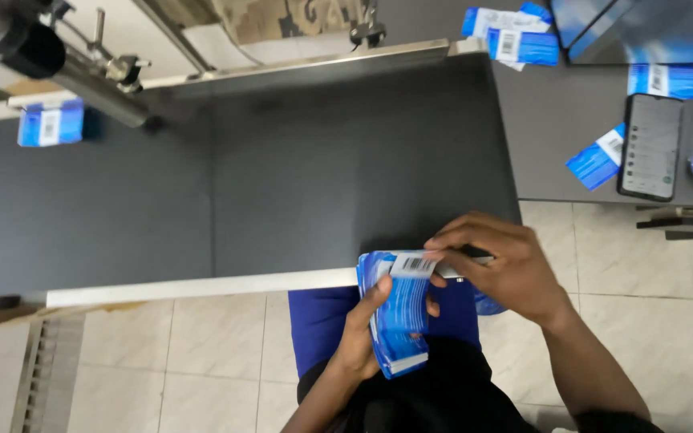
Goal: The person is picking up individual blue labels from a stack and placing them onto a moving conveyor belt.
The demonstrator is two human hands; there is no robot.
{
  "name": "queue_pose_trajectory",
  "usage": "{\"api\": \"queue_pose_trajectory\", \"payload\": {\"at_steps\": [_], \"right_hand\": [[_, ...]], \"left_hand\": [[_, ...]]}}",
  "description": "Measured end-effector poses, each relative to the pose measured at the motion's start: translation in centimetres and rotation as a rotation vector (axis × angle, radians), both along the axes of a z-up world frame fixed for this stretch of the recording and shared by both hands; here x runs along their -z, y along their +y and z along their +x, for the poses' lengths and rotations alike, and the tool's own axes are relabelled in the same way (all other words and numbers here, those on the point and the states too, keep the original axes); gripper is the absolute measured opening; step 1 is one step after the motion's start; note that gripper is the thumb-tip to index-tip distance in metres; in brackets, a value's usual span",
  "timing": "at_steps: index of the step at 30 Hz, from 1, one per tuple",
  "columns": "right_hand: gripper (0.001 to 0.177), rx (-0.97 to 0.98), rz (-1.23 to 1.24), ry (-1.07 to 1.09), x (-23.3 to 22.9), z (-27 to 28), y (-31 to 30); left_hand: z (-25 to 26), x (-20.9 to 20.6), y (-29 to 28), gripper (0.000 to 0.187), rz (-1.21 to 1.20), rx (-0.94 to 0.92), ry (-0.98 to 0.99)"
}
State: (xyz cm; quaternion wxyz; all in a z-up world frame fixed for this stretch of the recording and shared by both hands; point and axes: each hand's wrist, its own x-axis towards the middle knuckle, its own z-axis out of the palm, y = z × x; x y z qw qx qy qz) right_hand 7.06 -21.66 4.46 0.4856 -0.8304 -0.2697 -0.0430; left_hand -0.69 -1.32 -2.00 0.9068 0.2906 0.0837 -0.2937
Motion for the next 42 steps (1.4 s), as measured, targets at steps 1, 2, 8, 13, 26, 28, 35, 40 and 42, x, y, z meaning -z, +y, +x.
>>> {"api": "queue_pose_trajectory", "payload": {"at_steps": [1, 2, 8, 13, 26, 28, 35, 40, 42], "right_hand": [[0.009, -0.015, -0.002, 0.007, -0.5, -0.1, 0.0], [0.008, 0.024, 0.015, 0.001, -1.1, 0.0, -0.1], [0.011, 0.501, 0.118, -0.025, -0.1, 0.2, -3.1], [0.019, 0.669, -0.025, -0.185, -0.2, -1.1, -2.3], [0.032, 0.497, 0.415, 0.332, 3.2, -2.8, -0.5], [0.036, 0.417, 0.645, 0.548, 4.8, -1.7, -0.5], [0.018, 0.333, 0.686, 0.621, 6.3, 1.4, -1.7], [0.030, 0.546, 0.475, 0.318, 3.0, 9.3, -3.7], [0.022, 0.555, 0.424, 0.310, 2.5, 13.3, -4.5]], "left_hand": [[-0.3, 0.2, 0.0, 0.068, -0.002, -0.015, 0.007], [-0.1, 0.5, 0.1, 0.065, -0.066, -0.030, -0.006], [0.1, -0.6, 1.3, 0.069, -0.059, -0.062, -0.024], [0.3, -2.2, 1.6, 0.092, -0.028, -0.201, -0.168], [-0.9, 3.3, 2.0, 0.058, -0.534, -0.251, -0.150], [-1.2, 3.7, 2.3, 0.056, -0.720, -0.186, -0.159], [-0.8, 2.6, 3.3, 0.053, -0.770, -0.350, -0.223], [-0.7, 2.2, 3.0, 0.057, -0.683, -0.426, -0.213], [-0.9, 2.1, 2.7, 0.062, -0.646, -0.417, -0.182]]}}
